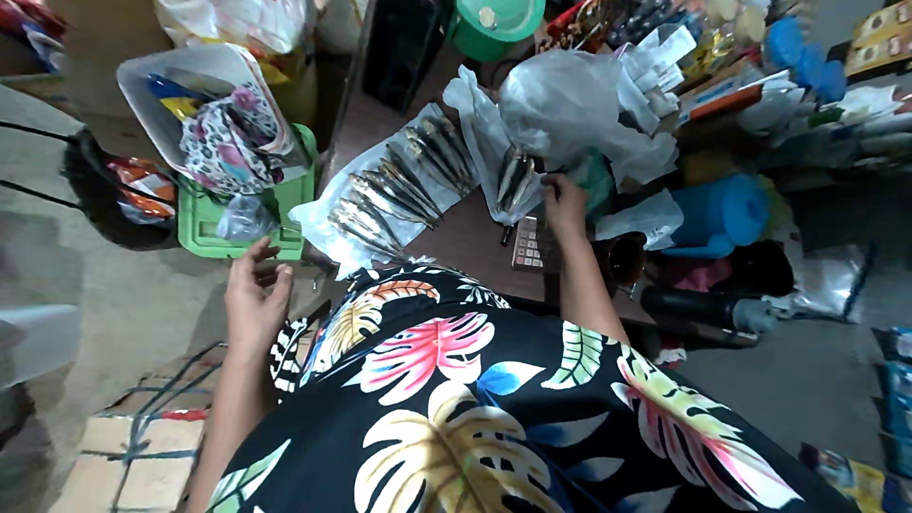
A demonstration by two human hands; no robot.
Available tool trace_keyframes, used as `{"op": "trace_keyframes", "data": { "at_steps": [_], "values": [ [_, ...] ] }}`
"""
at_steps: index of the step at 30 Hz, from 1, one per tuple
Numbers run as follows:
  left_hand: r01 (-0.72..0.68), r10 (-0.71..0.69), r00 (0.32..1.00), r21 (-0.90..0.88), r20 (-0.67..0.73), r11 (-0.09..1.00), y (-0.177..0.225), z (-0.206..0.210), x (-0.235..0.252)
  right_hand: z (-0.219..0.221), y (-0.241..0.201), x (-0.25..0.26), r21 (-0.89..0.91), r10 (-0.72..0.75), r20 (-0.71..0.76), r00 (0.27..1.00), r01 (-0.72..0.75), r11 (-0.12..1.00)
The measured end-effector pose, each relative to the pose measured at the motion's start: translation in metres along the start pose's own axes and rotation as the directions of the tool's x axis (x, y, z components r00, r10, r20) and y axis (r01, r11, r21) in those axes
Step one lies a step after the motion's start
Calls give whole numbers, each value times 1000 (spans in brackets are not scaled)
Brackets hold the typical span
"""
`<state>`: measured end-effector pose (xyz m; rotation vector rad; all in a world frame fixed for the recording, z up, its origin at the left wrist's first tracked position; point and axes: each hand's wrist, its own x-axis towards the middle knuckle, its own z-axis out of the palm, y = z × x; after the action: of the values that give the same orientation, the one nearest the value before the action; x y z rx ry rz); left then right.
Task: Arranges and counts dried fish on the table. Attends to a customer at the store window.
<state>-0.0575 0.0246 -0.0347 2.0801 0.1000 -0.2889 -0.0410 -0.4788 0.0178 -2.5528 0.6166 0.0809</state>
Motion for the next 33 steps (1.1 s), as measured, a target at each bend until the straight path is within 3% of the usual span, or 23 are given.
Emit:
{"op": "trace_keyframes", "data": {
  "at_steps": [5,9,14,26,31,33],
  "values": [
    [-84,79,994,65,74,994,13,-1,7,18,9,-19,-117,-21,38,999,25,993],
    [-108,101,990,69,101,992,13,-2,6,26,11,-27,-107,-7,-48,999,2,994],
    [-94,85,991,83,105,992,8,-4,-1,40,12,-32,-150,28,-159,987,-53,987],
    [-75,67,994,95,88,993,8,3,-12,42,6,-28,-208,154,-211,965,-199,958],
    [-85,78,993,76,86,993,7,5,-10,43,-4,-21,-126,-29,-222,975,1,992],
    [-102,95,991,71,92,992,9,7,-8,46,-15,-15,-138,-12,-197,980,-16,990]
  ]
}}
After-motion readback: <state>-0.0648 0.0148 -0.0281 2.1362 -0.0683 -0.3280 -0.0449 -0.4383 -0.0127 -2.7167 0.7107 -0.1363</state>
